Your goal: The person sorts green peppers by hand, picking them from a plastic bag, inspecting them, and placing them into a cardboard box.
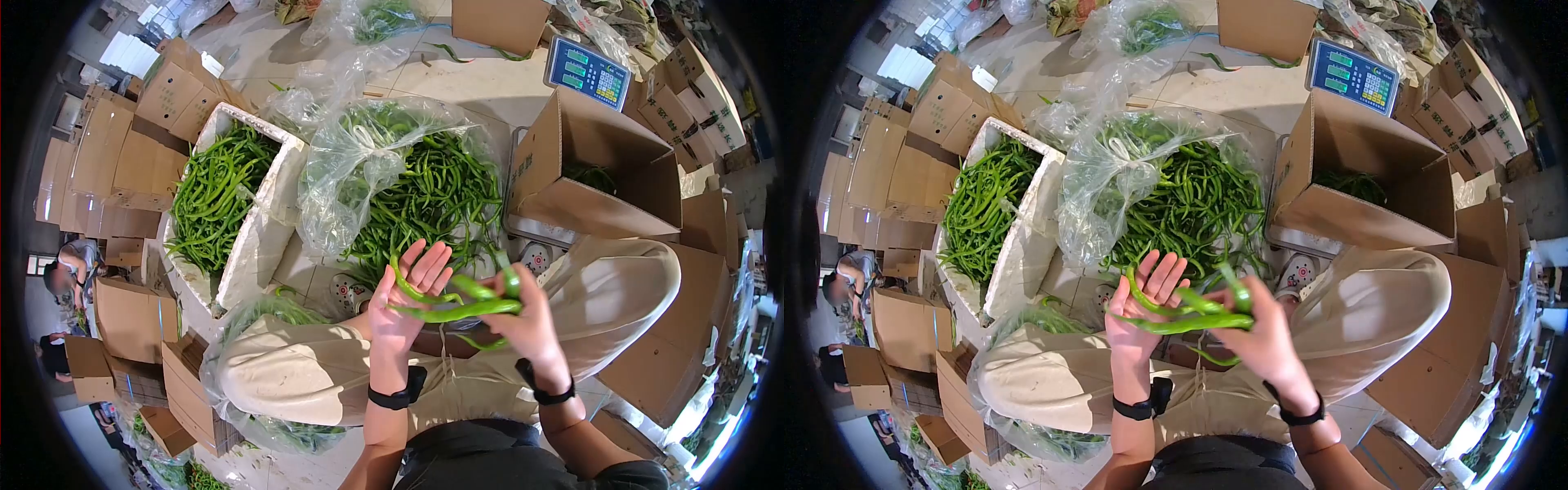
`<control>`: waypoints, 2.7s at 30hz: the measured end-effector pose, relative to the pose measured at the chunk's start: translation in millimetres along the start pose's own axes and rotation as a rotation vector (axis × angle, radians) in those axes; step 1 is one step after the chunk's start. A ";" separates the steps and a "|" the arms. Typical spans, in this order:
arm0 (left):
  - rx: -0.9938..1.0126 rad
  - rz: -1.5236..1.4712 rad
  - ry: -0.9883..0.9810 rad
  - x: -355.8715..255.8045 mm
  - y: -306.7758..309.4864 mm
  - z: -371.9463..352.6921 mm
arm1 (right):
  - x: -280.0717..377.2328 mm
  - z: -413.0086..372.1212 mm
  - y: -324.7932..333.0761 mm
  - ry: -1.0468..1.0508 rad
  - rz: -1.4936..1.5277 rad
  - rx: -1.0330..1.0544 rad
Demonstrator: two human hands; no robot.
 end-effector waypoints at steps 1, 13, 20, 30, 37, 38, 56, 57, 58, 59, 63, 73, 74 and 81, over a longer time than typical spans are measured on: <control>-0.017 -0.002 0.003 2.2 -3.6 -0.1 | -4.0 0.2 -10.8 0.048 -0.113 0.013; 0.009 0.395 0.079 23.1 10.5 -0.4 | 40.3 14.7 95.2 0.166 0.005 -0.588; -0.135 0.592 0.047 15.1 31.1 1.8 | 69.5 51.8 227.7 0.354 -0.163 -1.013; -0.064 0.669 0.067 38.4 18.9 -0.5 | -8.2 35.9 33.1 -0.154 0.443 -0.170; -0.266 0.963 -0.275 -23.5 -7.6 -22.2 | -15.5 21.8 -3.8 -0.118 0.208 -0.021; -0.304 1.057 -0.331 -31.8 -14.9 -27.2 | -16.7 21.2 -5.7 -0.118 0.203 -0.014; -0.176 0.746 -0.182 13.5 -11.8 -24.0 | -36.3 2.2 -32.9 -0.214 0.596 0.160; -0.178 0.727 -0.187 12.0 -12.6 -24.0 | -36.6 3.0 -31.0 -0.205 0.617 0.146; -0.181 0.708 -0.191 10.5 -13.4 -24.7 | -36.8 3.9 -29.0 -0.196 0.638 0.133; -0.201 0.738 -0.194 7.8 -13.3 -26.2 | -36.7 4.9 -27.0 -0.188 0.659 0.119; -0.239 0.845 -0.208 -3.0 -10.5 -33.8 | -33.4 10.9 -16.3 -0.154 0.754 0.089; -0.303 0.893 -0.123 -3.7 22.4 -32.5 | -39.2 13.7 -5.5 -0.170 0.727 0.048; -0.275 0.958 -0.219 -28.8 18.5 -25.0 | -41.3 13.1 -5.5 -0.176 0.726 0.049; -0.847 1.195 -0.816 -217.5 16.6 -44.4 | -38.7 11.6 -13.0 -0.196 0.737 0.050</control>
Point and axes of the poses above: each hand's wrist, its own z-axis towards the middle knuckle, its own y-axis out of the back of the hand, x = y × z, the point moved 10 cm from there along z, towards the middle knuckle, and after that the axes turned 5 degrees about -x, right-handed, at the moved point
